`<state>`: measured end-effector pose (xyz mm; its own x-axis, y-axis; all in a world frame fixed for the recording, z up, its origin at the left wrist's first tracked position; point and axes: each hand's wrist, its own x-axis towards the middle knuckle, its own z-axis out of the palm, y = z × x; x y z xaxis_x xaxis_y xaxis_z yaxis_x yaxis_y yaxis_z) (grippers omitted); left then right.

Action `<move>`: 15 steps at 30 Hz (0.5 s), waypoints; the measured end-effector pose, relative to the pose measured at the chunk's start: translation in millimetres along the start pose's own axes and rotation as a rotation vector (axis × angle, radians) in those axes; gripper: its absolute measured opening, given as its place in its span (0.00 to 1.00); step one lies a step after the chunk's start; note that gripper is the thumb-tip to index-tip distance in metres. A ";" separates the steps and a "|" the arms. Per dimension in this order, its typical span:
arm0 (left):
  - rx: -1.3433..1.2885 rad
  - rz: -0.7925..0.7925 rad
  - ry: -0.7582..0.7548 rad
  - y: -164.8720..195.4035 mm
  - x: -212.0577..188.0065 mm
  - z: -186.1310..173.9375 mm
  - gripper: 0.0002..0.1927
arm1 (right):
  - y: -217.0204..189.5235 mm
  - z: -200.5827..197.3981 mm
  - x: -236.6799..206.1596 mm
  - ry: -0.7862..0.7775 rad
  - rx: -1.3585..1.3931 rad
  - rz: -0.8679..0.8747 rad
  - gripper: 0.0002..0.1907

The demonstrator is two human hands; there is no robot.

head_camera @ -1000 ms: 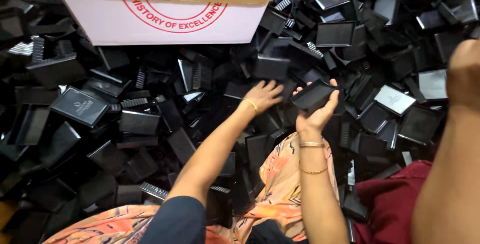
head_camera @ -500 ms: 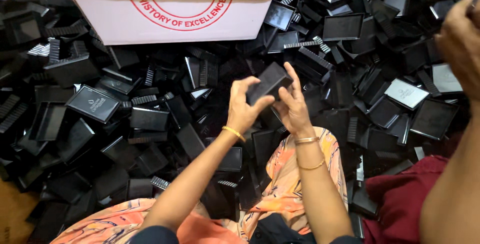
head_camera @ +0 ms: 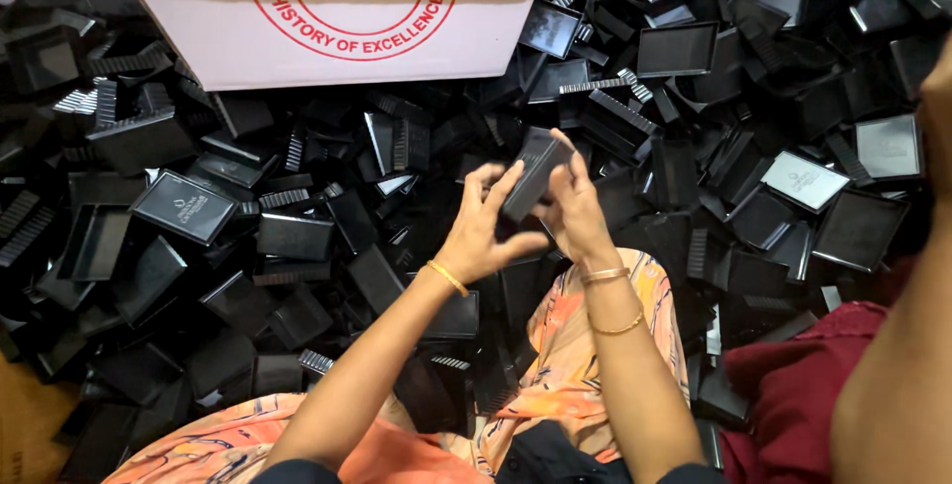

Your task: The person sits on the floor and repeatedly picks up small black plastic components from a large pile, inspects them by turning them over, and places them into a cardboard box. Other workers are visible nearby doing the same.

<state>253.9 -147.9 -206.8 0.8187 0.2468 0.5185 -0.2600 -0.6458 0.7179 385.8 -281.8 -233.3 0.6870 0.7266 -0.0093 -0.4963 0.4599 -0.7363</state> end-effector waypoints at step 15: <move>0.564 0.683 0.345 4.4 148.6 -135.9 0.17 | 25.5 -37.5 82.0 0.119 -1.330 -0.528 0.36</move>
<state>304.8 -15.9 -63.5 0.3614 -0.1716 0.9165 -0.2669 -0.9608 -0.0746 449.4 -229.7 -278.3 0.7037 0.5473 0.4532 0.6362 -0.2012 -0.7448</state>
